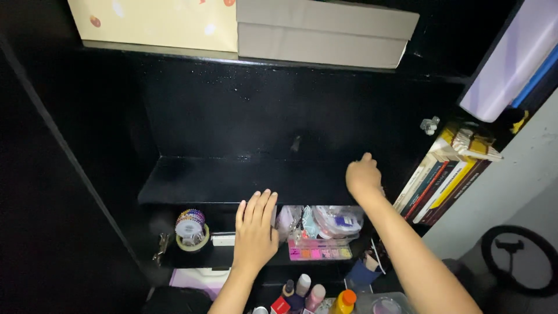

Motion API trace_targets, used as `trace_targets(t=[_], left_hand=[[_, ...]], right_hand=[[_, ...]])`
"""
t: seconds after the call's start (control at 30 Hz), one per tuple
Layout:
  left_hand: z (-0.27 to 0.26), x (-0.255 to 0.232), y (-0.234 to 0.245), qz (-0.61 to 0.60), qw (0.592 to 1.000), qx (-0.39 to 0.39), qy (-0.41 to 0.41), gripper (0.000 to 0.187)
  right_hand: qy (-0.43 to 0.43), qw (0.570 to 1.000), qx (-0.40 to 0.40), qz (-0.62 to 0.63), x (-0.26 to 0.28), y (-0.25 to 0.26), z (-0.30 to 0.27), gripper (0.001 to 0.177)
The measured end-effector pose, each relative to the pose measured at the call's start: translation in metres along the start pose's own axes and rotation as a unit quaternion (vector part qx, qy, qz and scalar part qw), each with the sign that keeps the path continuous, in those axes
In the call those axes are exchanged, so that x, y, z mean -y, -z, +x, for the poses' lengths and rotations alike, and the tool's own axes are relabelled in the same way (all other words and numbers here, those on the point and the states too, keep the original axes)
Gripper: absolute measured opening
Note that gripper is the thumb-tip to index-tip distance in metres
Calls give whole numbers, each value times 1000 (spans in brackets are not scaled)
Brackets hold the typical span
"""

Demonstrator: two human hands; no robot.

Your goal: The person wipes a black shelf with a cloth, then places a yellow bottle, a blue cup with makeup brushes, and several makeup items onto the shelf.

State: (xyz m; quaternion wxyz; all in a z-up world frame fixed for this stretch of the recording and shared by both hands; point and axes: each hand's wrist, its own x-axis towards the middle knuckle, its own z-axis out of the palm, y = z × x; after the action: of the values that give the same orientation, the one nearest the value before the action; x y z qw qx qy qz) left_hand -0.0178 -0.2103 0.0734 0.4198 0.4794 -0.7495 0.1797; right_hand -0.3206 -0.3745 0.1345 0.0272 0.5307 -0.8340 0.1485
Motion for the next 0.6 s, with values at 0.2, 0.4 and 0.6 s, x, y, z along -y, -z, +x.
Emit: trace_targets(t=[0.2, 0.4, 0.6], left_hand=[[-2, 4, 1, 19, 1000, 11, -7, 89], [0, 6, 2, -25, 1000, 8, -2, 85], [1, 5, 5, 1, 1000, 17, -6, 87]], right_hand=[[93, 964, -124, -216, -11, -29, 44, 32], [189, 923, -225, -249, -23, -32, 29, 21], [144, 956, 32, -251, 7, 16, 32, 38]])
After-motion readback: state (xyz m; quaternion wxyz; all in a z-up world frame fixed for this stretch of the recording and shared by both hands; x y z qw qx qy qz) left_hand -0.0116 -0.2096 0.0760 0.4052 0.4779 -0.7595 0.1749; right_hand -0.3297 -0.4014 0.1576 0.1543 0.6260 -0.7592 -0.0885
